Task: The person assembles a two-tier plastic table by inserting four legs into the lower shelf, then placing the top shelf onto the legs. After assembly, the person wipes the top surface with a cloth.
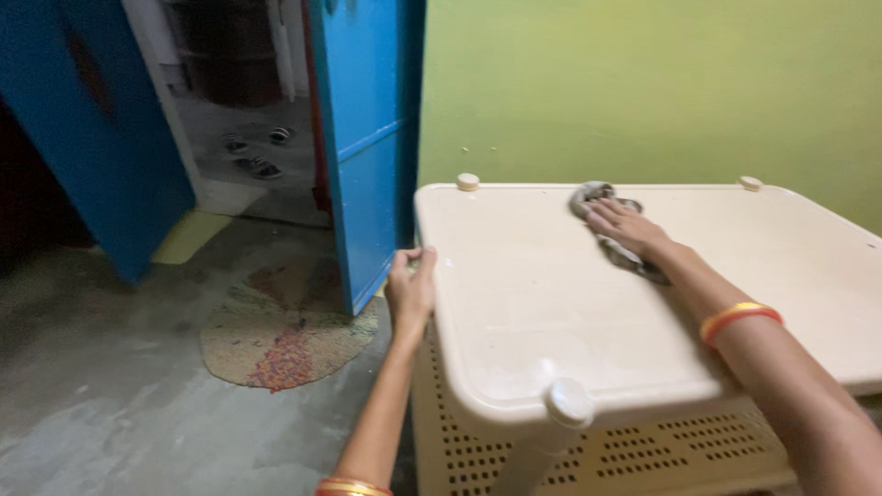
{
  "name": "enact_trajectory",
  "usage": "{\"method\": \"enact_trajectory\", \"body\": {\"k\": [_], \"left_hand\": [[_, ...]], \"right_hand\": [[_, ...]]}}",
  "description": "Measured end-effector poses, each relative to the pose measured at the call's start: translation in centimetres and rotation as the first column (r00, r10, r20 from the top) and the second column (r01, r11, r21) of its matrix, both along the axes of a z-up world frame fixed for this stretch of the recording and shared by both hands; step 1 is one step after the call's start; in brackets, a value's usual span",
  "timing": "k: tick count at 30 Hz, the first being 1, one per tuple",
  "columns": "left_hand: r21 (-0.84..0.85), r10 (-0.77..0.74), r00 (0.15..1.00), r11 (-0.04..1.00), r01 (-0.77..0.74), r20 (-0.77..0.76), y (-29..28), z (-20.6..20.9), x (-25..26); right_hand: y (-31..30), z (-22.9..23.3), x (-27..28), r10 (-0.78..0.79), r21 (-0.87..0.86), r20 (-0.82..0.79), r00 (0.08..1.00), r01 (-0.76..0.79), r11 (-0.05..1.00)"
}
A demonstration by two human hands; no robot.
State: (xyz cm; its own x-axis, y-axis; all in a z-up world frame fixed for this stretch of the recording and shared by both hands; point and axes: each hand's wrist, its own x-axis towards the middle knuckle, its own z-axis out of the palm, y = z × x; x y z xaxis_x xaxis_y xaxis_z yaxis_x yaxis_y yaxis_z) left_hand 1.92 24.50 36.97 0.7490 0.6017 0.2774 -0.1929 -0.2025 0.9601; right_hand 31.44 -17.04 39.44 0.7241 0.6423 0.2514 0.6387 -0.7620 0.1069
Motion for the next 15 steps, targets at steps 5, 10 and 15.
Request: {"method": "enact_trajectory", "body": {"k": [5,10,15], "left_hand": [[0.114,0.037,0.998,0.993,-0.031,-0.056,1.0,0.4,0.8],[0.414,0.067,0.89,0.899,0.142,-0.451,-0.9,5.6,0.0],[0.759,0.089,0.825,0.457,0.463,-0.557,-9.0,7.7,-0.6]], "right_hand": [[-7.5,0.8,-7.8,-0.242,0.037,-0.096,0.966,0.246,0.969],[-0.3,2.8,-19.1,-0.41,0.054,-0.216,0.886,0.43,0.901],[7.3,4.8,-29.4,-0.202,0.08,-0.216,0.955,0.224,0.971]]}}
